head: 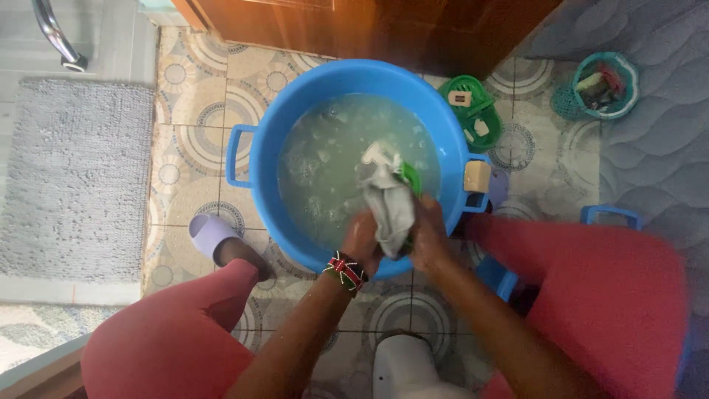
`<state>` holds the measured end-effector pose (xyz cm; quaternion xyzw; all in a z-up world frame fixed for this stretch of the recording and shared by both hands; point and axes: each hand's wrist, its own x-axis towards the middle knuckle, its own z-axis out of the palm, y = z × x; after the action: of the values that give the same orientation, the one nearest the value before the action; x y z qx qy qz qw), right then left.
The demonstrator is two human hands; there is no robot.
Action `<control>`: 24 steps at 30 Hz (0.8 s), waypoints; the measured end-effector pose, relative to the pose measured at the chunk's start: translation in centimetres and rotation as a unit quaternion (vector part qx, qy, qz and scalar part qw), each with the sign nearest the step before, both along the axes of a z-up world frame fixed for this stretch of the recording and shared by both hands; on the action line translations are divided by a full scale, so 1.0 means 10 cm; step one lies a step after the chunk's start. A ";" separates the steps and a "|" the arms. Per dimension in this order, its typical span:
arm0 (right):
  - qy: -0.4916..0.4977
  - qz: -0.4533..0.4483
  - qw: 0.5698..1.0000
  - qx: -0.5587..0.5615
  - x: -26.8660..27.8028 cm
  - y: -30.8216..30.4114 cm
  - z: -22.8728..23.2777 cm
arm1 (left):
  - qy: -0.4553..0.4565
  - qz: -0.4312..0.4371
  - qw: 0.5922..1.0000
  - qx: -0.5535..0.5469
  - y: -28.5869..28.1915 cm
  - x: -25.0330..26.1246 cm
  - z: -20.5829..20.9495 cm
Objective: Hand washing clothes in a plastic basin using soap and a brush.
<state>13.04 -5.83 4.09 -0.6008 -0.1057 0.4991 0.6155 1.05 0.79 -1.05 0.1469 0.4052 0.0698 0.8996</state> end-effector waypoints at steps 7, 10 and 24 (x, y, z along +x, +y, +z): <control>-0.160 -0.031 0.971 -0.172 0.40 0.08 0.69 | 0.300 -0.049 0.842 0.446 0.07 -0.02 -0.66; -0.163 -0.098 0.957 -0.220 0.55 0.05 0.97 | 0.291 0.103 0.823 0.477 0.09 -0.05 -0.81; -0.420 0.215 0.866 -0.165 -0.70 -0.07 0.92 | 0.157 -0.026 0.880 0.447 0.08 -0.13 -1.21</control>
<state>6.06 -6.53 13.28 -0.8089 -0.3966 0.3298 0.2822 -0.20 1.59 -13.11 0.5525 0.4634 0.1963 0.6644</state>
